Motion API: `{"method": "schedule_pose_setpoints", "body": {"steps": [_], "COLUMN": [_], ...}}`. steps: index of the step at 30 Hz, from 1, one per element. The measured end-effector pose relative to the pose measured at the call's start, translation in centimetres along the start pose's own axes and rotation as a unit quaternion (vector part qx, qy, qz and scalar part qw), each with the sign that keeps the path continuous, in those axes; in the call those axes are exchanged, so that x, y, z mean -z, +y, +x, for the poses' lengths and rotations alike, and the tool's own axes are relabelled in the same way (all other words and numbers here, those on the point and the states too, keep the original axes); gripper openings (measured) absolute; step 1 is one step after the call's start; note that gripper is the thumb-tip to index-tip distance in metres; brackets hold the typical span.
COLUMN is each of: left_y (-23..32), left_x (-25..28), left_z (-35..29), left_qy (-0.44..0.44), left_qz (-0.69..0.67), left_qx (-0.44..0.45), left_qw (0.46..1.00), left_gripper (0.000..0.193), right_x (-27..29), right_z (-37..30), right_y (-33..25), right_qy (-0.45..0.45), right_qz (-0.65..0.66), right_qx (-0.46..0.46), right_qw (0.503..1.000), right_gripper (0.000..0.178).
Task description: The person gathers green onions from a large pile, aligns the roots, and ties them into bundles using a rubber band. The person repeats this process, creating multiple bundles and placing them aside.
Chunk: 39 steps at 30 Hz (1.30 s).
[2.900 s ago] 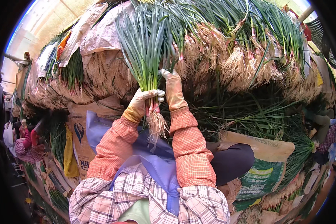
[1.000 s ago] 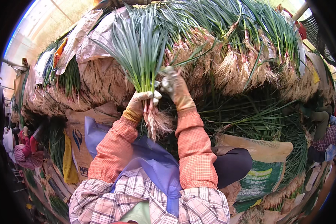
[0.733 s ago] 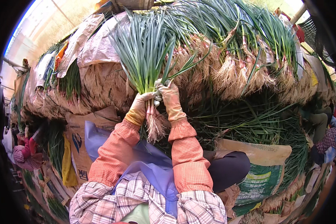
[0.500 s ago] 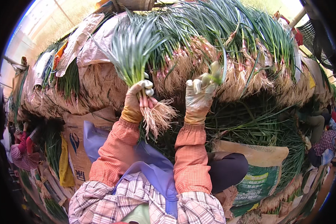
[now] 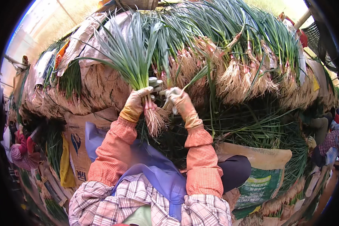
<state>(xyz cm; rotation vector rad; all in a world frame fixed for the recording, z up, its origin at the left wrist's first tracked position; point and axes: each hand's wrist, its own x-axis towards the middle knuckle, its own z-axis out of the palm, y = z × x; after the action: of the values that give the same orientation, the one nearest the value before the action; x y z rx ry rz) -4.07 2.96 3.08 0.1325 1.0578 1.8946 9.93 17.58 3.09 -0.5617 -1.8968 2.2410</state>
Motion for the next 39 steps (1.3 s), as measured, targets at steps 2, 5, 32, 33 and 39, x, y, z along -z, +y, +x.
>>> {"method": "schedule_pose_setpoints", "body": {"steps": [2,5,32,33,39], "left_y": [-1.8,-3.3,-4.8,-4.7,1.1], "left_x": [0.8,1.3,1.4,1.3,-2.6], "left_z": [1.1,1.1,-0.3,-0.3,-1.8], "left_qy": [-0.061,-0.043,-0.008,-0.034,-0.149], "left_qz": [0.029,0.045,-0.021,-0.037,-0.063], "left_qx": [0.006,-0.021,-0.010,0.011,-0.063], "left_qw": [0.998,0.998,1.000,0.999,0.985], "left_gripper": [0.030,0.030,0.034,0.035,0.049], "right_x": [-1.2,0.6,1.0,0.9,4.2], "right_z": [0.0,1.1,2.4,2.7,12.5], "right_y": [3.0,1.2,-1.9,-4.5,2.8], "right_qy": [-0.025,-0.027,0.147,0.186,0.291], "right_qz": [-0.082,-0.013,0.362,0.289,-0.381], "right_qx": [0.045,-0.066,0.301,0.283,0.064], "right_qw": [0.995,0.997,0.870,0.895,0.875], "right_gripper": [0.030,0.040,0.038,0.038,0.037]}}
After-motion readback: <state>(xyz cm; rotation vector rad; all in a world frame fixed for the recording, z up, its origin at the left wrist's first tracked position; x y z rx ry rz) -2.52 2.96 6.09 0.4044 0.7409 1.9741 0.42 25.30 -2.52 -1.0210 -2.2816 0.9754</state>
